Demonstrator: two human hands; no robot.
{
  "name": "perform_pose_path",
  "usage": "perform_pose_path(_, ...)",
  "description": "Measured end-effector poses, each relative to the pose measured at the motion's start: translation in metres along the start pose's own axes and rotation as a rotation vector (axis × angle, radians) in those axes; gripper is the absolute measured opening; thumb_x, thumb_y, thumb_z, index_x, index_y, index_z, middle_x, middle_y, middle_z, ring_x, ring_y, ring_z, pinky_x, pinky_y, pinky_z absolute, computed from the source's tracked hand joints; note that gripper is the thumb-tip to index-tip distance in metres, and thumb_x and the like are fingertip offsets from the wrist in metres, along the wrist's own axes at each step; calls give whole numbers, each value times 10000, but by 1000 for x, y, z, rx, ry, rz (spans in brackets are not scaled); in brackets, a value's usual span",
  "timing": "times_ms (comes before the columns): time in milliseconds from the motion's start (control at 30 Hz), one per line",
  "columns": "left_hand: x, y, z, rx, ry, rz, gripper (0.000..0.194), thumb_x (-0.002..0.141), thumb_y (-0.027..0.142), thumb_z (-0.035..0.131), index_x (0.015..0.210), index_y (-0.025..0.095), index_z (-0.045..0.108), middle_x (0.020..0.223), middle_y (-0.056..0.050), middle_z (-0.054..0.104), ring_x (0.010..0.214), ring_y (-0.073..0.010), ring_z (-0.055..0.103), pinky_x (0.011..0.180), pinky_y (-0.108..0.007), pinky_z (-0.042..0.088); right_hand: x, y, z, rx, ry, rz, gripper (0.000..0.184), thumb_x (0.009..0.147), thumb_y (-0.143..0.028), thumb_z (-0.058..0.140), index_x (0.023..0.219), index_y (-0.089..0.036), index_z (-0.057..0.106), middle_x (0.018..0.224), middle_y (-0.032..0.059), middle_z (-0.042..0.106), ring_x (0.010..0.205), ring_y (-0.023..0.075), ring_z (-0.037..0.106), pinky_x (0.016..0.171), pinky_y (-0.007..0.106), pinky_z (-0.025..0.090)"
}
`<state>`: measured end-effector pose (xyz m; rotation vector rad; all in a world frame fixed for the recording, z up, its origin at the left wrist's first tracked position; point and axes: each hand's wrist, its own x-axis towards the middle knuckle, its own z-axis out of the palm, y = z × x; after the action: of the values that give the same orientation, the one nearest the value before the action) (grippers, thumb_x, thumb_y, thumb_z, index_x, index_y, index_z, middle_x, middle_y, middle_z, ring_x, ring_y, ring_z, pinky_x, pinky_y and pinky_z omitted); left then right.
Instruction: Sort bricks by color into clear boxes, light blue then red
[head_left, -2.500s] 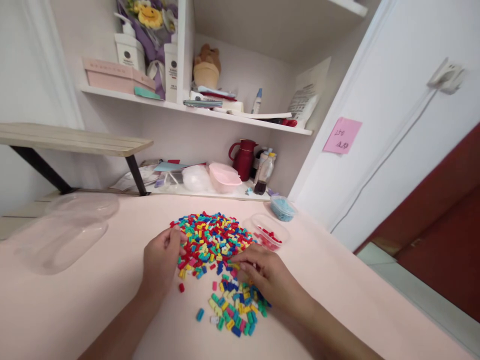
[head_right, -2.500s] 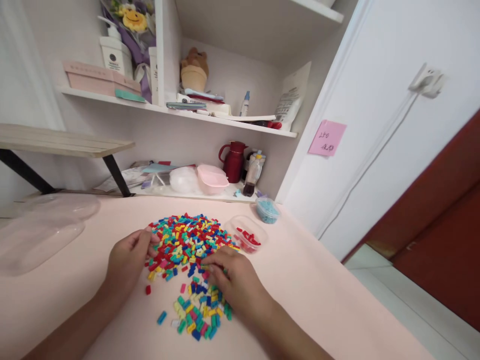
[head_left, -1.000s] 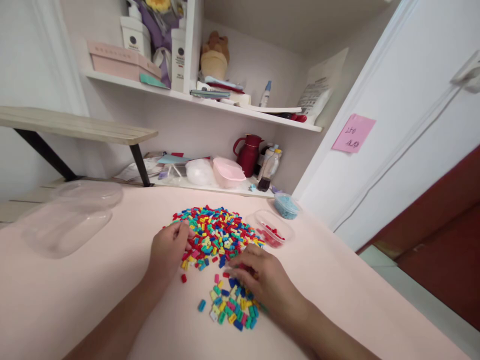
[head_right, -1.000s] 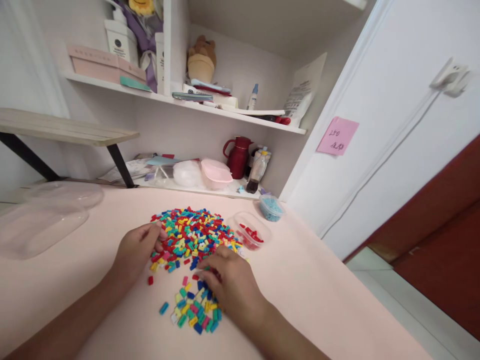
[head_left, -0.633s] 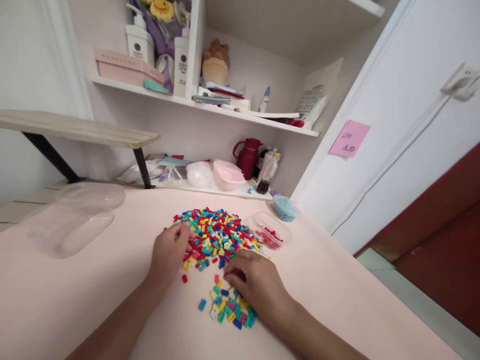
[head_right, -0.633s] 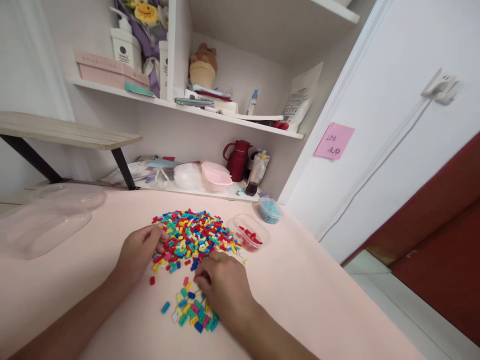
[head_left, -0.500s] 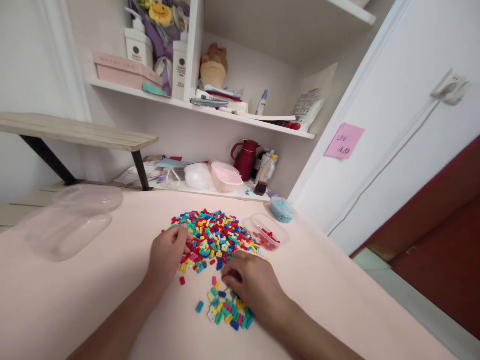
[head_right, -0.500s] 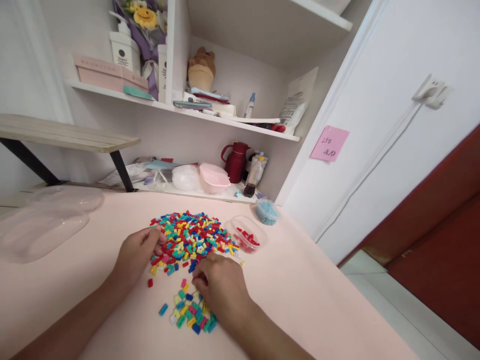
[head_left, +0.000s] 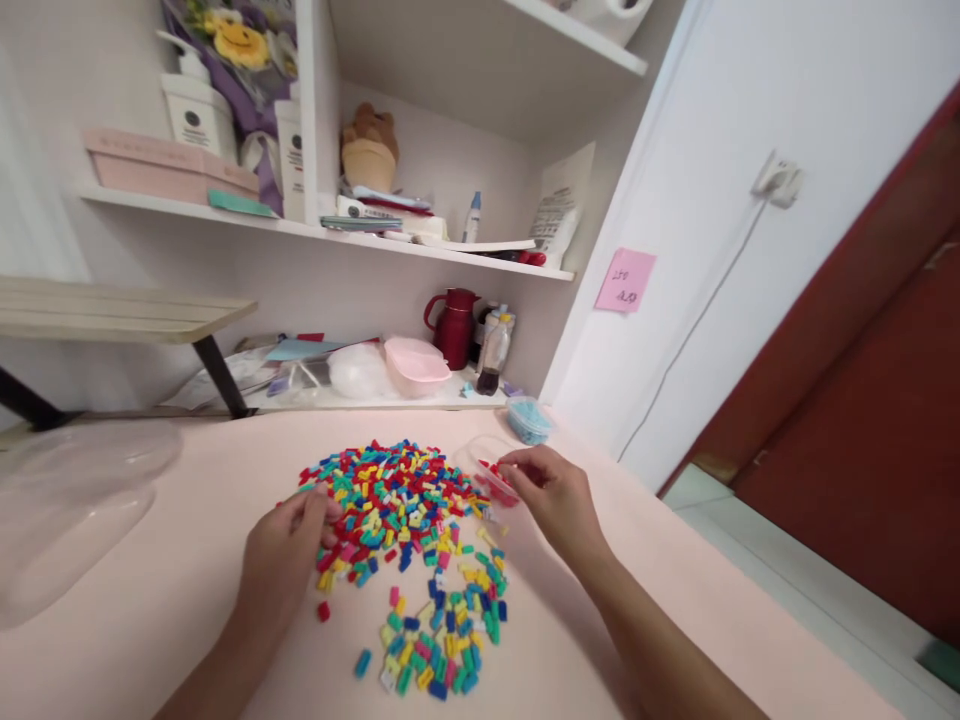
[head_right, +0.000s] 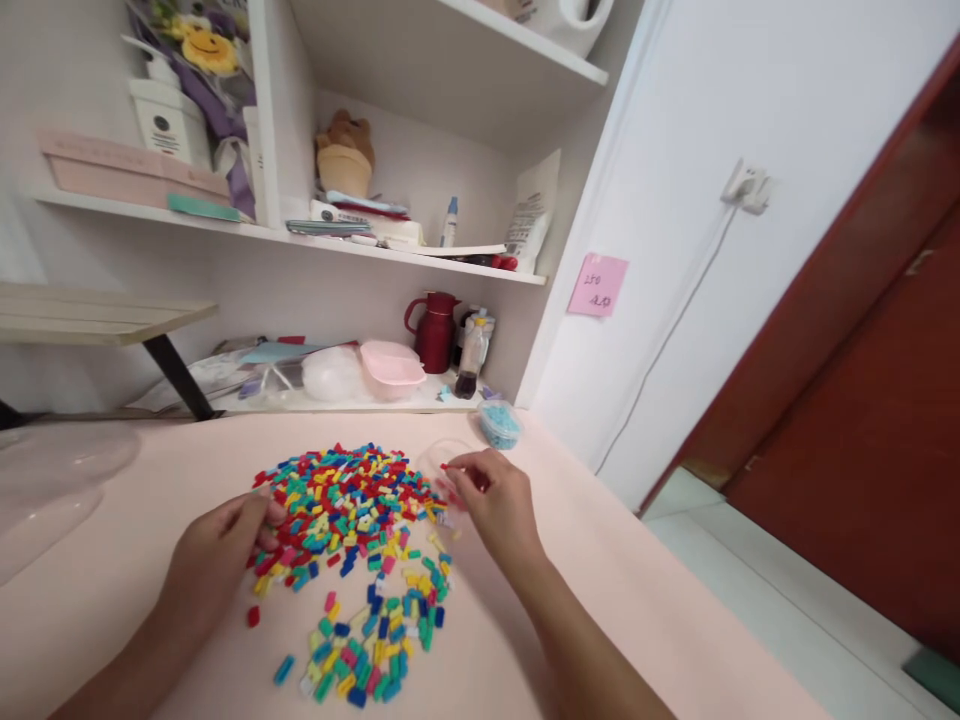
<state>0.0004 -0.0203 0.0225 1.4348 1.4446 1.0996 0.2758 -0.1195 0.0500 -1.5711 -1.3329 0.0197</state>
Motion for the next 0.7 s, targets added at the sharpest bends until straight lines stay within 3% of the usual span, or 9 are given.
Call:
perform_pose_path(167,4,-2,0,20,-9,-29,284,721,451,519,738,203,654,516,0,639,562,-211,642,559,-292,460,12,30,-5,-40,76,62,301,864,-412,573,998,-189,722,825,51,673,607,157,580,602,292,490)
perform_pose_path(333,6,-5,0,49,6,-24,277,723,445,524,751,206,661,543,0,654,589,-207,648,562,-283,459,3,16,0,16,48,6,256,909,-325,522,1010,-190,714,884,56,675,645,147,587,636,282,484)
perform_pose_path(400,5,-4,1,42,1,-35,281,724,452,525,749,206,661,541,2,652,582,-204,642,545,-276,454,-5,1,3,24,-51,-82,229,918,-266,511,992,-203,718,879,54,678,691,152,595,655,277,478)
perform_pose_path(533,2,1,1,21,-5,-54,264,714,444,531,726,211,654,520,9,637,570,-200,636,524,-265,451,-26,-19,16,11,-373,-266,272,909,-163,505,1065,-231,717,954,61,672,862,175,608,768,290,482)
perform_pose_path(700,0,0,1,12,-1,-23,277,723,453,532,722,203,652,510,14,628,557,-195,626,529,-263,452,-44,-20,40,-140,-564,-332,409,838,-67,526,1174,-237,688,1009,82,613,883,195,554,759,311,463)
